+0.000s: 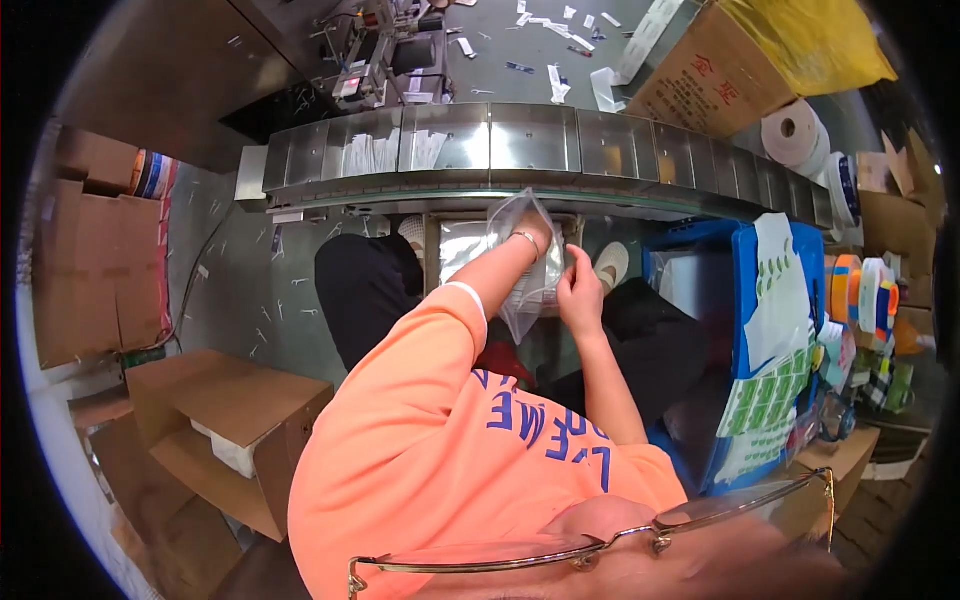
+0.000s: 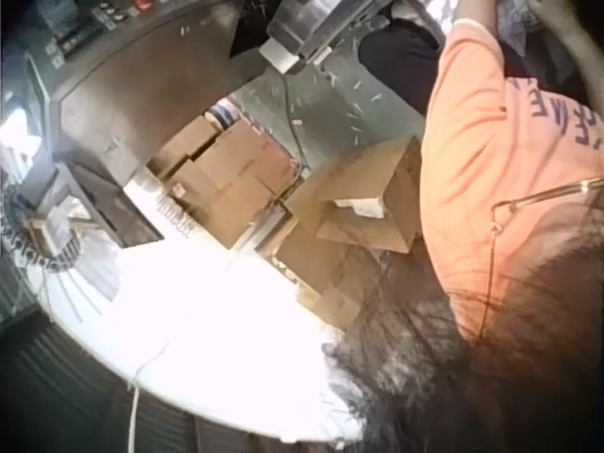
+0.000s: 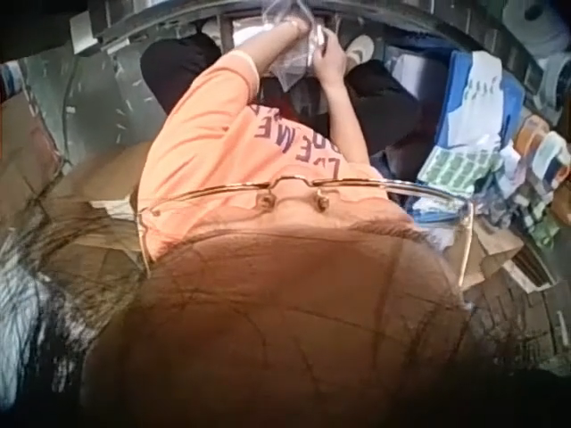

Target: Placing and removing plastic components on a circular rotating production machine.

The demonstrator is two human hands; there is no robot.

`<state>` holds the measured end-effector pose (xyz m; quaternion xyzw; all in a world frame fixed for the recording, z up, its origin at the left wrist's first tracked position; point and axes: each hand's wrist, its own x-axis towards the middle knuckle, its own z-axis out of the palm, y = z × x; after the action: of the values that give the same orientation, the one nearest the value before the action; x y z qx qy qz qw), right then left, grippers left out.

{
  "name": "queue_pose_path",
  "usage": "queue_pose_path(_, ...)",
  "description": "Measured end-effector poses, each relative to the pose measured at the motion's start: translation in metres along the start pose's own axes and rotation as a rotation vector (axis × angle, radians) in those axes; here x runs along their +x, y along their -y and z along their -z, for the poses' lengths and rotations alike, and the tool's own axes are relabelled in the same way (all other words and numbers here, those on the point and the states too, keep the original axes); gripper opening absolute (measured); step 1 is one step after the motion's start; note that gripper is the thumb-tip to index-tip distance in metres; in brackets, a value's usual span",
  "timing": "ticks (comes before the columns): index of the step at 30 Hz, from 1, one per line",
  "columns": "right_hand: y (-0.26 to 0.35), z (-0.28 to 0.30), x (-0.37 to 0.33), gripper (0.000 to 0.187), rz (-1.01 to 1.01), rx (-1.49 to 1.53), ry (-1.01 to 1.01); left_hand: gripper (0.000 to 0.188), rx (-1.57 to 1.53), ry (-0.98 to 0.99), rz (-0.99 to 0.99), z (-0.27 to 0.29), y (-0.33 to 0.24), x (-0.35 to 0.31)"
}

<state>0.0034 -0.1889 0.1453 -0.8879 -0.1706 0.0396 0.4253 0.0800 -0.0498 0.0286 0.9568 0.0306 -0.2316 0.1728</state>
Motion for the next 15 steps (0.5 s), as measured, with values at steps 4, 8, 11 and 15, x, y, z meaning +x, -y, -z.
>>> queue_pose_path(4,0.001,0.004,0.008,0.040,-0.042,0.018,0.057,0.036,0.159,0.060,0.097,-0.018,0.019,0.017)
queue_pose_path(8,-0.003,0.012,0.018,0.037,-0.080,0.009,0.059,0.032,0.190,0.164,0.030,0.000,0.015,0.015)
queue_pose_path(11,0.001,0.008,0.022,0.033,-0.049,0.015,0.047,0.032,0.119,0.240,-0.007,-0.006,0.034,0.017)
queue_pose_path(15,0.001,0.009,0.023,0.029,-0.029,-0.007,0.043,0.028,0.074,0.107,-0.065,-0.007,0.038,0.008)
